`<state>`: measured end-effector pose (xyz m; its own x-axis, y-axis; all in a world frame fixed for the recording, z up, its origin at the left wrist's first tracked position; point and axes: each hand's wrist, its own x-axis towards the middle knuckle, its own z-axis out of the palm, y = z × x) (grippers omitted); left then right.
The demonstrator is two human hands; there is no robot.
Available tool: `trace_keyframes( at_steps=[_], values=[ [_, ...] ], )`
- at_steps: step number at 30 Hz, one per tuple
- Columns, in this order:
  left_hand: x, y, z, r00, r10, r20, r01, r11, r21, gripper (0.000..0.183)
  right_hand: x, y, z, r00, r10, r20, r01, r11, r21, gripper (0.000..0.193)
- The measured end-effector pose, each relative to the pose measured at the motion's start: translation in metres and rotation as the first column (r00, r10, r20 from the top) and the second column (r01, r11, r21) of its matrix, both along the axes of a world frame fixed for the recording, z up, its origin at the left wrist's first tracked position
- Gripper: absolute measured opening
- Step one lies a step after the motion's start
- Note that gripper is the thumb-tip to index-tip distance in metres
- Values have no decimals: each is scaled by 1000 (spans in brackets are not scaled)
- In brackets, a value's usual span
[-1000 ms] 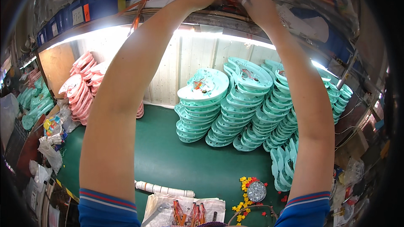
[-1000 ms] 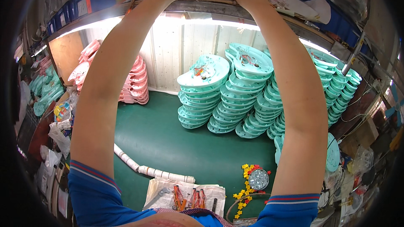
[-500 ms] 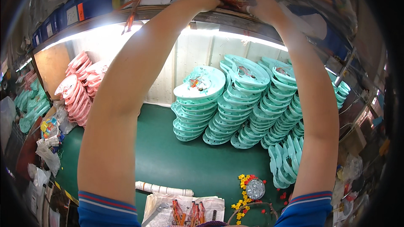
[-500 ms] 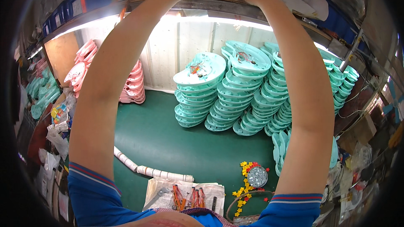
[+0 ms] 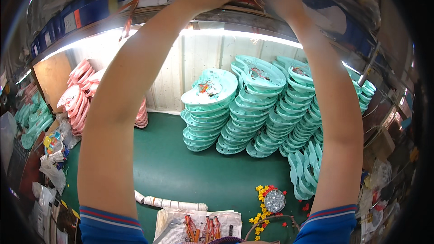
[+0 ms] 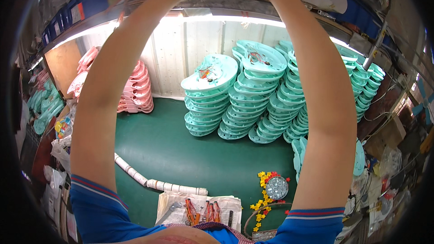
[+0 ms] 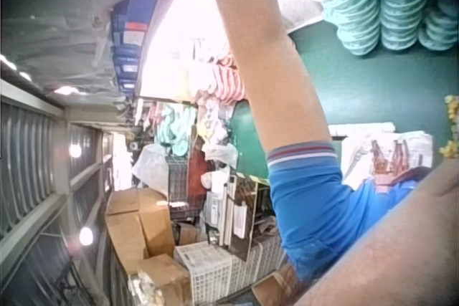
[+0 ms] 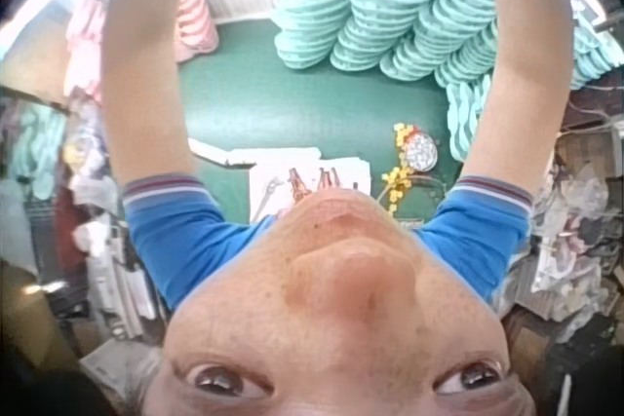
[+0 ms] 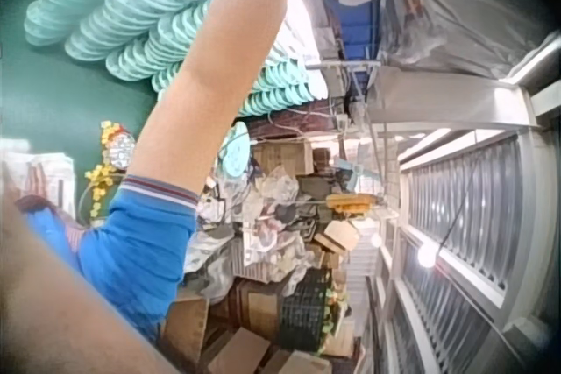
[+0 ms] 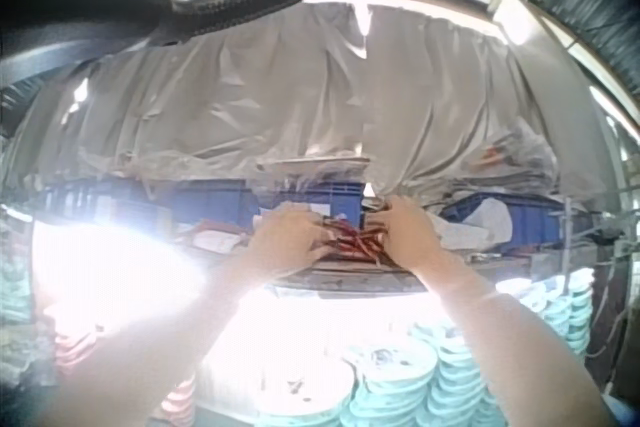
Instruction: The person assembles light-blue plastic plates by inserting small star-shaped pieces and connecting wires using a soldering iron. They handle multiple plates, place them on a green workbench, and use tools to secure components inside the plates.
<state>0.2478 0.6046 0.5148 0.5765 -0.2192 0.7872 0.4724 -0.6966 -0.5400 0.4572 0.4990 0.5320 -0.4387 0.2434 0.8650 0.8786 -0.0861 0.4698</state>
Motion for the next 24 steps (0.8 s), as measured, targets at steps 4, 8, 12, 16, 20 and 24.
trace_keyframes(
  at_steps=[4,8,12,16,20,24],
  values=[
    [4,-6,-2,995,-26,101,31,999,-43,16,-4,1,-4,986,156,51,-150,982,-112,30],
    [18,-8,5,979,167,114,-162,985,-52,15,-17,-5,-12,970,-159,-184,90,938,-336,32],
    [30,9,12,978,170,118,-184,975,126,15,-10,-6,-5,957,-236,-167,177,936,-305,36],
    [38,-1,15,978,106,180,-74,981,-177,13,7,5,7,884,-444,-146,400,881,-253,36],
    [41,13,22,925,-178,337,296,892,-341,15,16,5,2,968,-245,55,244,969,29,33],
    [43,15,26,896,-204,393,405,738,-540,18,22,4,-4,958,-257,131,266,962,-62,37]
  ],
)
